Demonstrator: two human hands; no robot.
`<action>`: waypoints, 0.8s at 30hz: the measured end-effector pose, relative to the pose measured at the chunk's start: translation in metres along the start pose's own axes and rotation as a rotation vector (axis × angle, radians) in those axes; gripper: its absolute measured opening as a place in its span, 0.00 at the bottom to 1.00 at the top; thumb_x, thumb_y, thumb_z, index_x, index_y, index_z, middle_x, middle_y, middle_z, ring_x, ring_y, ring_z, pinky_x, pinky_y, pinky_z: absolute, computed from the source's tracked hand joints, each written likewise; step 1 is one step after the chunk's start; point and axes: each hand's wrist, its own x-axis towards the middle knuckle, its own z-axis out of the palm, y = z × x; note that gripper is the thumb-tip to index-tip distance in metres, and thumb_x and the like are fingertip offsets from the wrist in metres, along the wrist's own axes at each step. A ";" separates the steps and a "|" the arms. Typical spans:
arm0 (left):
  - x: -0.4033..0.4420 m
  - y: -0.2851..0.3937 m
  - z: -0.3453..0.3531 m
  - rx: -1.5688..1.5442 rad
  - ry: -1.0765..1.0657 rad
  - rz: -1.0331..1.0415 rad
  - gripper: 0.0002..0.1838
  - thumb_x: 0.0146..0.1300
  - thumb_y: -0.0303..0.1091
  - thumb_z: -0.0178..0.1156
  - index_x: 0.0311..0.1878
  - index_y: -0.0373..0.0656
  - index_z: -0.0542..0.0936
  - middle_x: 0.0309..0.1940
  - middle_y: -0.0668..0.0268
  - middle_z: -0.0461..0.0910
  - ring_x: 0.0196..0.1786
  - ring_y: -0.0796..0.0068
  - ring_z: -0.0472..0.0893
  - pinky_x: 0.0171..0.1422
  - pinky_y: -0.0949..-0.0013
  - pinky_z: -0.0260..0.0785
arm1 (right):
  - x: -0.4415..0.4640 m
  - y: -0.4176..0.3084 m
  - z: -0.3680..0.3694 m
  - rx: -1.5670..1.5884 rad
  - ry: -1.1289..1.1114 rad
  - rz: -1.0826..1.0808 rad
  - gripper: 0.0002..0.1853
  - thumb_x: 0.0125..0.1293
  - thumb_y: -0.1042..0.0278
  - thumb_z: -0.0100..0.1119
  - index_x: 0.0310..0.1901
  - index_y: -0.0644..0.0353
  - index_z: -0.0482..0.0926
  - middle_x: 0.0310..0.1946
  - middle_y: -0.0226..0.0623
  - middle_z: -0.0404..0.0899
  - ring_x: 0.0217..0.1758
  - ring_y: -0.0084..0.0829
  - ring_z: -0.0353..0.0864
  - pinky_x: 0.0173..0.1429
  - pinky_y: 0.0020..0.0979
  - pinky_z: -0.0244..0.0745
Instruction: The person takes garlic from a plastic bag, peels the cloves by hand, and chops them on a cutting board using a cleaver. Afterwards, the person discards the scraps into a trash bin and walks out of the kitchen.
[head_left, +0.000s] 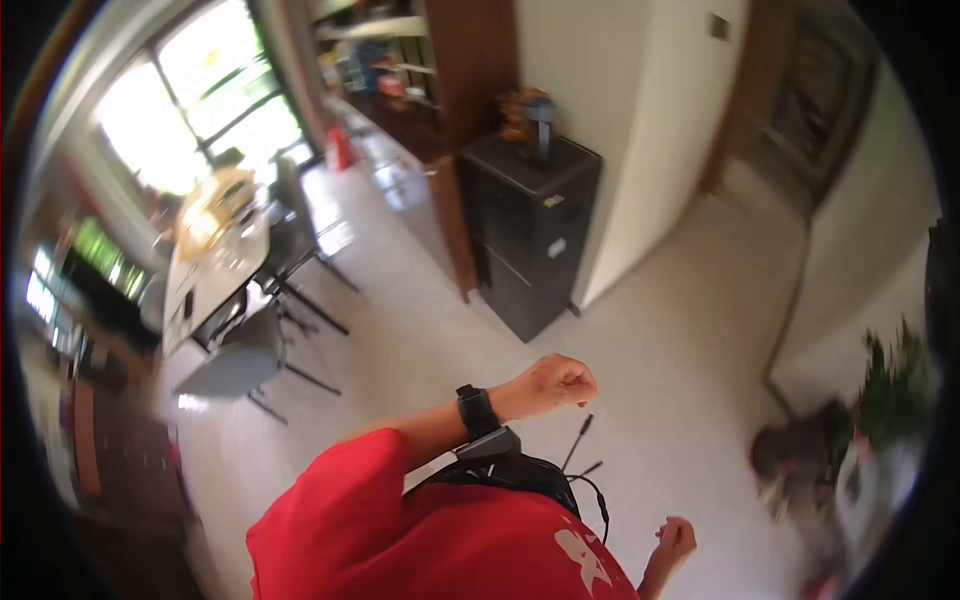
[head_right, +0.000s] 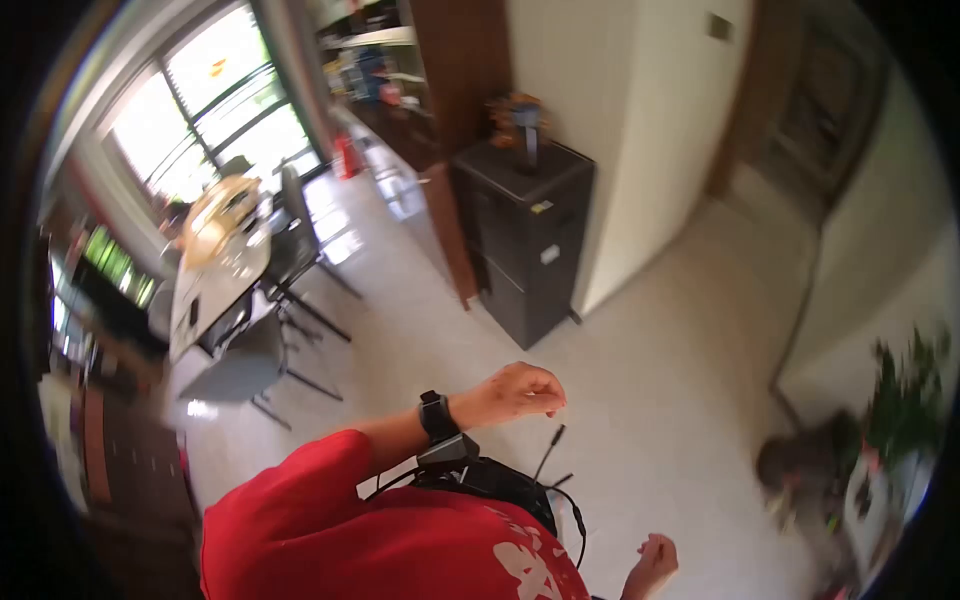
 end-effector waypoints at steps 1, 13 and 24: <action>0.009 0.008 0.000 0.002 0.054 0.013 0.12 0.68 0.37 0.59 0.39 0.36 0.82 0.31 0.67 0.82 0.37 0.80 0.79 0.45 0.73 0.70 | 0.033 -0.003 -0.004 -0.027 -0.043 -0.065 0.07 0.68 0.73 0.53 0.34 0.67 0.79 0.22 0.32 0.74 0.25 0.21 0.73 0.31 0.23 0.69; 0.097 0.014 -0.014 -0.120 0.381 0.156 0.11 0.68 0.35 0.60 0.42 0.36 0.82 0.35 0.65 0.83 0.39 0.77 0.82 0.44 0.72 0.73 | 0.237 -0.068 0.020 -0.172 -0.268 -0.455 0.08 0.62 0.73 0.61 0.27 0.66 0.76 0.20 0.31 0.74 0.25 0.21 0.70 0.31 0.26 0.67; 0.245 0.011 -0.055 -0.368 0.267 0.050 0.11 0.69 0.35 0.61 0.45 0.36 0.81 0.35 0.65 0.82 0.41 0.77 0.80 0.54 0.71 0.71 | 0.281 -0.133 -0.016 -0.313 -0.047 -0.251 0.17 0.67 0.69 0.57 0.21 0.64 0.66 0.16 0.26 0.65 0.22 0.16 0.62 0.26 0.25 0.56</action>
